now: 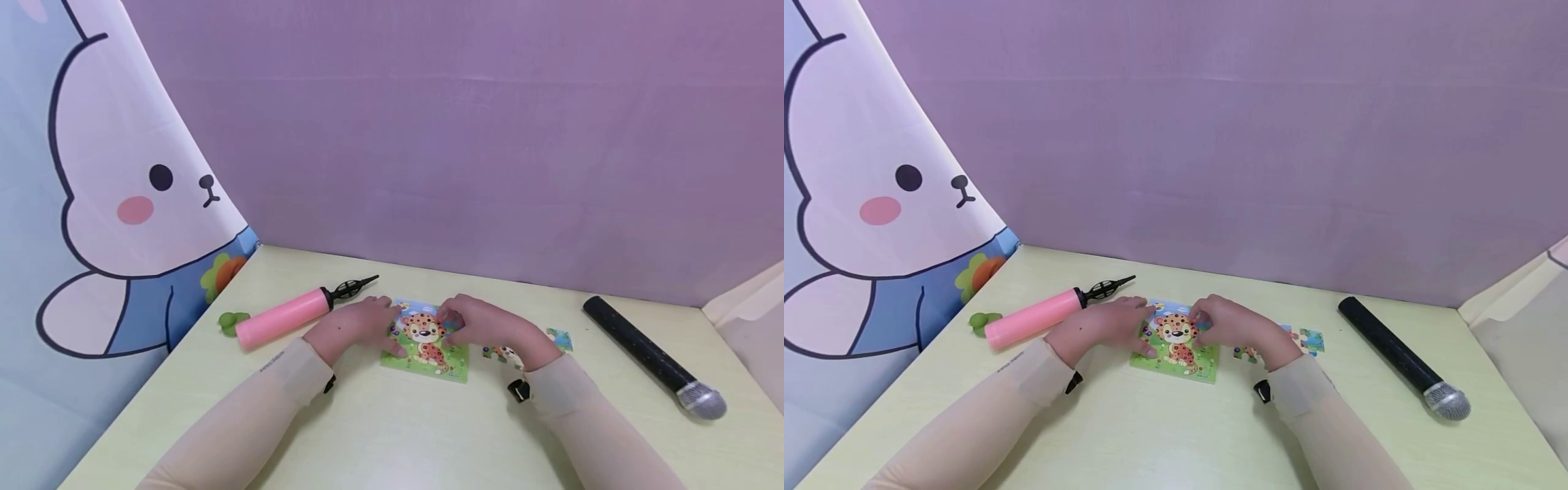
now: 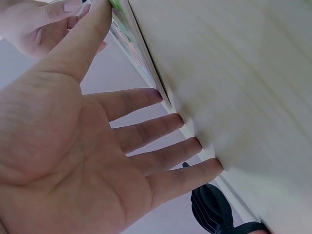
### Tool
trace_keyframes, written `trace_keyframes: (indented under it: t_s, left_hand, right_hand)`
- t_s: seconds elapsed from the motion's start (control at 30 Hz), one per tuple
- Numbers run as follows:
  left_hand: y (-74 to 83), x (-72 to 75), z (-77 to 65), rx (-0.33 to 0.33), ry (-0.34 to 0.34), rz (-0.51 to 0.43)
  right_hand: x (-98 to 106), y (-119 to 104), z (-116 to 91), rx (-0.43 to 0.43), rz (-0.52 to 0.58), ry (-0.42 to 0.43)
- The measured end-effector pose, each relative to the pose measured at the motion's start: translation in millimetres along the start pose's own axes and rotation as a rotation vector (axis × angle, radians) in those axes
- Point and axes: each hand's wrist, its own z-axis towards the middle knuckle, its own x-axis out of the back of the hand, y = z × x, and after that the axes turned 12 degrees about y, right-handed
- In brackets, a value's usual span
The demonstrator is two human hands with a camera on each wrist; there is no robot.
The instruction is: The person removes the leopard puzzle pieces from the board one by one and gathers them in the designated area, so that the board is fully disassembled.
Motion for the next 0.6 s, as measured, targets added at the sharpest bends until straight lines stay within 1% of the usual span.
trace_keyframes:
  t_s: [0.1,0.4,0.6]
  left_hand:
    - [0.2,-0.3,0.2,0.0,0.0,0.002]
    - [0.3,0.0,-1.4,0.005,-0.009,-0.003]
    - [0.5,1.0,-1.0,0.003,-0.005,-0.006]
  right_hand:
    - [-0.7,0.3,1.5,-0.011,-0.005,-0.005]
    - [-5.8,2.2,6.2,-0.002,-0.032,-0.037]
    - [-4.8,-1.7,7.4,0.0,-0.045,-0.051]
